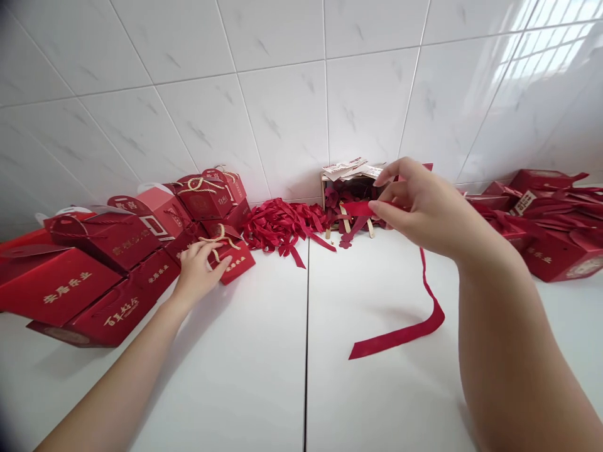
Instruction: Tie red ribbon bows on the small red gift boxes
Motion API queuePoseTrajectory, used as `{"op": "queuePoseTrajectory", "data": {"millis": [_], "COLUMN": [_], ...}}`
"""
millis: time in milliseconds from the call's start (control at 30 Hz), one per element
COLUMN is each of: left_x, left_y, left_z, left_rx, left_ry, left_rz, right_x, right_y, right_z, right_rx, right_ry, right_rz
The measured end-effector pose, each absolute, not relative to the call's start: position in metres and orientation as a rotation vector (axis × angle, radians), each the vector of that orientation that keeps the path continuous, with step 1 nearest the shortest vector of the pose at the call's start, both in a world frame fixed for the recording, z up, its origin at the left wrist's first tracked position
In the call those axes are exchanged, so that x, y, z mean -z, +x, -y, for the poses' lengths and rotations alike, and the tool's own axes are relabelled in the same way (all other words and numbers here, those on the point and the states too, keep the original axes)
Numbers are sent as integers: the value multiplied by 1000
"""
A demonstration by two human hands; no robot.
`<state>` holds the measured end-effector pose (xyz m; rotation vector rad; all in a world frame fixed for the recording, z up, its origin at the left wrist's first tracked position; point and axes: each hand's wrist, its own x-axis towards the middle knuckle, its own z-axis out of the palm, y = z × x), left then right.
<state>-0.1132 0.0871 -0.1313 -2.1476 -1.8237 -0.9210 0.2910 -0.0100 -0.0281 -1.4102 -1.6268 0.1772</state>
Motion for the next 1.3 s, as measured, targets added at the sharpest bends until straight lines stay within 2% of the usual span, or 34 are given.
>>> {"op": "queuePoseTrajectory", "data": {"millis": [167,300,400,500,600,733,867,1100,1200,1300], "left_x": [115,111,116,122,128,130,125,118,116,114], "left_y": [-90,-74,-57,-43,-39,-45,-45,-42,-43,-39], "left_z": [-61,-42,-33,-30,-32,-32,-24,-14,-13,-10], "left_rx": [832,1178,1547,1959,2116,2039,1677,1313,1282,1397], "left_ry": [-2958,-3415,-3411,-3148,-2922,-2979,-3243,-3680,-3603,-3564], "left_rz": [1362,1095,1285,1627,1868,1751,1472,1422,1336,1363], "right_x": [22,21,24,27,30,34,38,40,42,46], "right_y": [278,263,257,252,246,236,225,220,219,215], "right_z": [12,8,5,5,6,6,6,4,3,2], "right_rx": [-340,-519,-649,-782,-888,-967,-1058,-1023,-1023,-1052], "right_ry": [-1507,-1532,-1508,-1468,-1421,-1388,-1359,-1375,-1361,-1323], "right_rz": [1952,2118,2205,2253,2278,2241,2168,2121,2118,2110]}}
